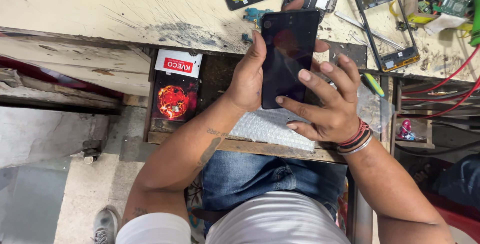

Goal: The person handles a Samsung smartphone, removes the back cover, and uses tweezers to adjust internal components. They connect a charging cable, verify the screen response, and place the device on the workbench.

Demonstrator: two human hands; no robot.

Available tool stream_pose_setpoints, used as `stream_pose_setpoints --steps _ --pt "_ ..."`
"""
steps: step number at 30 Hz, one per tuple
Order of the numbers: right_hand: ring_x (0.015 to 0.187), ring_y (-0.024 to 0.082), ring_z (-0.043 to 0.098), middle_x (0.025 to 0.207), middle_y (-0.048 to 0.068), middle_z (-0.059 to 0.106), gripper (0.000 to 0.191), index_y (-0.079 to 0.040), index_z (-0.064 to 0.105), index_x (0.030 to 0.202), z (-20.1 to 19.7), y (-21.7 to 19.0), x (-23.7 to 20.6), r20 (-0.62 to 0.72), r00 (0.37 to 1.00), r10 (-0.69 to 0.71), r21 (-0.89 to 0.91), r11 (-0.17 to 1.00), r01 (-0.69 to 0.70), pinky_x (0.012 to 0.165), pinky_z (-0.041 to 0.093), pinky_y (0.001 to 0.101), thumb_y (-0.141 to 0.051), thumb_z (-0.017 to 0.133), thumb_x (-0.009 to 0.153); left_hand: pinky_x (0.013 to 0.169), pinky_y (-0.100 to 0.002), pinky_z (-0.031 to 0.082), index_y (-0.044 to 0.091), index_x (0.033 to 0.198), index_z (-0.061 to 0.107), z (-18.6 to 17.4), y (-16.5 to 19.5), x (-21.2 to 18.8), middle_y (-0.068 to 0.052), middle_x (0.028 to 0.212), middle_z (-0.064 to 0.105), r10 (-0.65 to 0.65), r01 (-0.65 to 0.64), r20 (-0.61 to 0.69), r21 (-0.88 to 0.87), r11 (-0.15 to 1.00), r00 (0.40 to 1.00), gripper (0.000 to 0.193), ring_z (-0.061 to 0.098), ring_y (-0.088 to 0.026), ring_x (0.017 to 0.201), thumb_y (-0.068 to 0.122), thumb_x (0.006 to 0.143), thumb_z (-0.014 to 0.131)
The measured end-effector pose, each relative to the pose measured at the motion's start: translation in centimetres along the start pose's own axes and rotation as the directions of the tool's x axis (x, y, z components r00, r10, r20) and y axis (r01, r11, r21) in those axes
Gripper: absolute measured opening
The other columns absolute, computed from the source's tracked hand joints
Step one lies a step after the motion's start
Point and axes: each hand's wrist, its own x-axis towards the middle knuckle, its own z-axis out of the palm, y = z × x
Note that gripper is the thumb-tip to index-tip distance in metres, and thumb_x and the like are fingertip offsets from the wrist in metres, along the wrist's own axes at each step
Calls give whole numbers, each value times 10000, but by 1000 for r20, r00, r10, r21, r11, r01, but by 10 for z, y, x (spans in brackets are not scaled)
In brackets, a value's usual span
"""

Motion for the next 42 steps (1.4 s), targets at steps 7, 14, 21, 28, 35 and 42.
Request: stream_pose_setpoints --steps 7,14,21,28,35,42 --pt "1558 353 233 1652 187 343 541 -203 828 1312 5 5 -13 -84 961 264 -148 950 -274 1313 175 553 -556 486 1086 1033 -370 568 145 1683 184 0 -4 2 -149 1354 647 -33 32 11 53 998 999 825 665 -200 1164 683 1093 391" --pt "1511 404 385 1585 219 414 562 -62 764 1309 3 4 -20 -171 912 373 -57 920 -387 1241 313 516 -508 495 1100 1014 -368 570 139 1689 188 -2 -6 2 -144 1324 653 -34 33 18 3 999 999 806 673 -204 1154 663 1112 395" --pt "1355 369 509 1433 196 534 450 -56 776 1199 2 2 -14 -199 916 349 14 935 -354 1134 425 492 -433 559 1083 996 -367 570 147 1682 167 -2 -4 1 -167 1350 642 -58 58 9 -11 998 998 818 673 -207 1157 662 1087 389" --pt "1341 378 488 1398 191 526 415 -150 832 1155 -3 -1 -8 -133 964 232 -44 970 -239 1213 386 572 -475 596 1051 1042 -380 576 138 1679 177 -3 -5 1 -181 1345 645 -34 34 3 49 998 999 824 681 -215 1144 682 1092 373" --pt "1324 342 470 1374 133 551 359 -212 866 1077 -8 3 -6 -112 987 114 -20 993 -117 1199 364 589 -483 649 985 1028 -391 578 164 1678 187 -1 -6 -1 -182 1370 625 -59 59 -7 -25 998 998 786 679 -230 1176 659 1092 357" --pt "1281 281 490 1287 29 624 206 -268 873 971 -9 3 -6 -108 994 32 51 998 -26 1173 372 579 -390 708 949 991 -410 598 256 1656 167 -4 3 1 -184 1376 628 -8 6 -5 -202 979 1000 675 691 -234 1153 641 1111 274"
